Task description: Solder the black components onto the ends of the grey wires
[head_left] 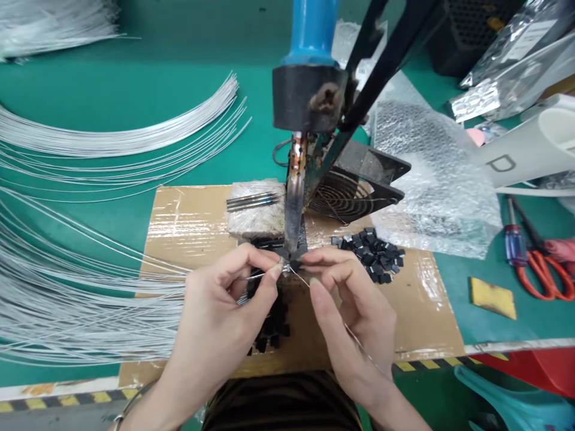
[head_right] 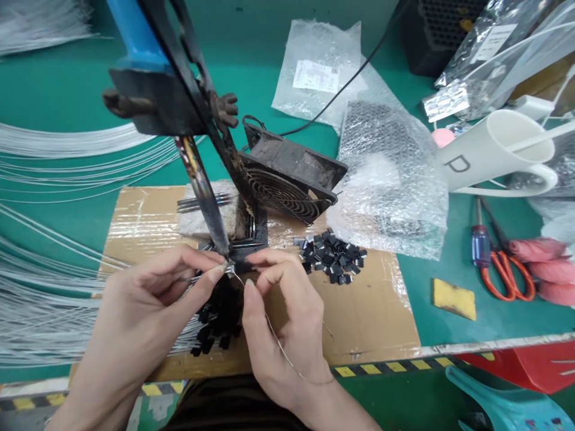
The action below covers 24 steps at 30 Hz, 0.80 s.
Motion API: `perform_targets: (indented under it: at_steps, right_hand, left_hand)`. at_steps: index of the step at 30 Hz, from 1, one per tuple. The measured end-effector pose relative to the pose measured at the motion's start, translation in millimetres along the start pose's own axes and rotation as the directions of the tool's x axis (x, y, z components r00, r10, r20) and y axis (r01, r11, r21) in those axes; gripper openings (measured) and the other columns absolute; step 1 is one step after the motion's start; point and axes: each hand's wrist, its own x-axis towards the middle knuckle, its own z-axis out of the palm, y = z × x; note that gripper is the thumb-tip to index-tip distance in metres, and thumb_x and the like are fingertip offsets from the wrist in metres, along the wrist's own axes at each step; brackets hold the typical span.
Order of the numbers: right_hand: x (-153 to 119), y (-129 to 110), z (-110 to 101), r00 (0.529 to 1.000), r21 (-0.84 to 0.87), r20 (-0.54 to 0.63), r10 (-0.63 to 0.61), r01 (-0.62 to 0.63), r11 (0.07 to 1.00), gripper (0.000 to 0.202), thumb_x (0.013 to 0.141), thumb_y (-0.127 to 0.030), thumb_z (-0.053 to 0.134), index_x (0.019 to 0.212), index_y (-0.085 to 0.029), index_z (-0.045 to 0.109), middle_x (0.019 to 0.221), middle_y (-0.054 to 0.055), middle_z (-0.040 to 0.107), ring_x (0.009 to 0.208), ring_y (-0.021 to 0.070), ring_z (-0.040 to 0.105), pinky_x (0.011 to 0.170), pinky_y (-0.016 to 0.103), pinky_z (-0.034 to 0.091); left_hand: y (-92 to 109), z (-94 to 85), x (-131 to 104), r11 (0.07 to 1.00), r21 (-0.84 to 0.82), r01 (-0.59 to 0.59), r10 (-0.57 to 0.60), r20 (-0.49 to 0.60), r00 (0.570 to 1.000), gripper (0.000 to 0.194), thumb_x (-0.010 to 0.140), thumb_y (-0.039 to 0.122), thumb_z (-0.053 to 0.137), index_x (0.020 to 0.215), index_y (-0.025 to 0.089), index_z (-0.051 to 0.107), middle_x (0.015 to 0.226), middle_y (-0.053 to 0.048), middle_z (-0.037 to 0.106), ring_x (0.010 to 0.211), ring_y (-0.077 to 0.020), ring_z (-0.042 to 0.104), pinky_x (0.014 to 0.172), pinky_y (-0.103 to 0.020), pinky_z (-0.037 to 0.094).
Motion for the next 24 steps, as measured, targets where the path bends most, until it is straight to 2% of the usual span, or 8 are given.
perform_targets:
  at_steps: [2,7,12,14,18,24]
  right_hand:
    - [2,-2,1,1.0,0.037,-0.001,0.023,-0.023,0.999,0.015,0.101,-0.013,0.06,0.091,-0.023,0.057,0.126,0.007,0.067,0.126,0.0234,0.063,0.107,0.039,0.05]
    - [6,-6,2,0.999,0.08,-0.005,0.041,-0.04,0.996,0.02,0.097,-0.008,0.065,0.088,-0.025,0.058,0.121,0.004,0.075,0.12,0.0196,0.069,0.102,0.033,0.054]
    - [10,-6,4,0.999,0.103,-0.02,0.03,-0.028,0.994,0.022,0.097,-0.007,0.064,0.088,-0.025,0.058,0.121,0.0,0.076,0.12,0.0163,0.07,0.104,0.029,0.053]
    - [10,-6,4,0.999,0.117,-0.032,0.025,-0.021,0.993,0.021,0.097,-0.007,0.064,0.087,-0.025,0.058,0.12,0.0,0.076,0.118,0.0158,0.07,0.104,0.029,0.053]
    - [11,-6,4,0.999,0.123,-0.035,0.01,-0.006,0.992,0.021,0.097,-0.007,0.065,0.086,-0.025,0.059,0.12,0.001,0.077,0.117,0.0162,0.071,0.105,0.03,0.053]
    - [12,-6,3,0.999,0.129,-0.036,0.004,0.001,0.992,0.022,0.096,-0.005,0.065,0.086,-0.025,0.06,0.121,0.0,0.077,0.119,0.016,0.07,0.106,0.029,0.053]
  left_hand:
    - [1,0.1,1,1.0,0.008,-0.004,0.004,-0.004,1.0,0.01,0.087,0.02,0.07,0.078,0.02,0.073,0.082,-0.001,0.079,0.069,-0.0143,0.07,0.054,-0.02,0.047]
    - [1,-0.7,2,0.999,0.025,-0.027,0.027,-0.023,0.999,0.009,0.088,0.02,0.07,0.079,0.022,0.072,0.078,0.002,0.075,0.059,-0.0103,0.06,0.05,-0.021,0.041]
    - [2,-2.5,3,0.997,0.058,-0.049,0.052,-0.035,0.998,0.01,0.089,0.021,0.07,0.079,0.023,0.071,0.073,0.005,0.071,0.047,-0.007,0.04,0.043,-0.023,0.028]
    - [3,-2.3,4,0.996,0.069,-0.056,0.058,-0.036,0.998,0.01,0.089,0.021,0.07,0.08,0.024,0.072,0.073,0.004,0.071,0.049,-0.0079,0.044,0.045,-0.023,0.03]
    - [4,-0.6,5,0.996,0.063,-0.068,0.071,-0.051,0.996,0.008,0.089,0.02,0.071,0.081,0.024,0.072,0.081,0.003,0.076,0.064,-0.0115,0.063,0.053,-0.023,0.043]
    - [3,0.0,5,0.992,0.079,-0.093,0.098,-0.068,0.993,0.009,0.089,0.018,0.072,0.082,0.025,0.073,0.084,0.004,0.076,0.068,-0.0112,0.066,0.056,-0.022,0.046]
